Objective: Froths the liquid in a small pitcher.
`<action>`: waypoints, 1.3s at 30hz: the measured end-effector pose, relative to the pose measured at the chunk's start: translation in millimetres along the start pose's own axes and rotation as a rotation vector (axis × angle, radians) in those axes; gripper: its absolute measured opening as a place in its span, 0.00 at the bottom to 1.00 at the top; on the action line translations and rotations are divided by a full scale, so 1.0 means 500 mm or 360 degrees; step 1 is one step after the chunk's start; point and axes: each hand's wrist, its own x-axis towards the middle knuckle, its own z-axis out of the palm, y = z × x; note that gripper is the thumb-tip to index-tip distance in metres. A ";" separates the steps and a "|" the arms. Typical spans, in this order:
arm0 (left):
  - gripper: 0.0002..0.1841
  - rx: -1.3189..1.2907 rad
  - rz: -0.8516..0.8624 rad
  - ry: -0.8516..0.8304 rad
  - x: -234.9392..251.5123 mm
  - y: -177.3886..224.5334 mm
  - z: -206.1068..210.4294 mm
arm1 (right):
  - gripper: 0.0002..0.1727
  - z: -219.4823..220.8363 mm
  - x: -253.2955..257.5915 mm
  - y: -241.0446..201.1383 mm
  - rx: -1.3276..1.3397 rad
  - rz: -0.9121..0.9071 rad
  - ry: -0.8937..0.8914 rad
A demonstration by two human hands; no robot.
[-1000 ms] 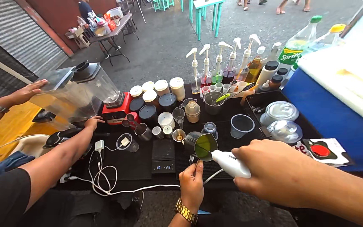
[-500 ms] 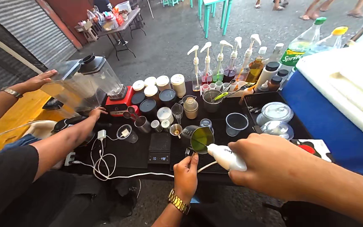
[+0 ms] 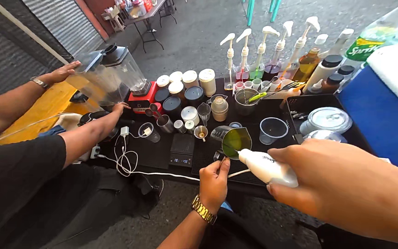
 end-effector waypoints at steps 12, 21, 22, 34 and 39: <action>0.16 0.0014 -0.0009 -0.0010 0.011 -0.016 0.028 | 0.31 -0.051 0.020 0.053 0.0239 0.0043 -0.0514; 0.17 0.0121 0.0087 -0.0089 0.071 -0.059 0.021 | 0.29 -0.017 0.068 0.066 0.0244 0.0338 -0.0667; 0.17 0.0146 0.0108 -0.0081 0.077 -0.065 0.019 | 0.29 -0.012 0.069 0.065 0.0242 0.0350 -0.0654; 0.23 0.0278 0.0112 0.0069 0.088 -0.094 0.002 | 0.28 0.032 0.101 0.037 0.0173 0.0312 -0.0601; 0.23 0.0254 0.0004 0.0153 0.052 -0.090 0.016 | 0.27 0.035 0.091 0.029 0.0140 0.0261 -0.0621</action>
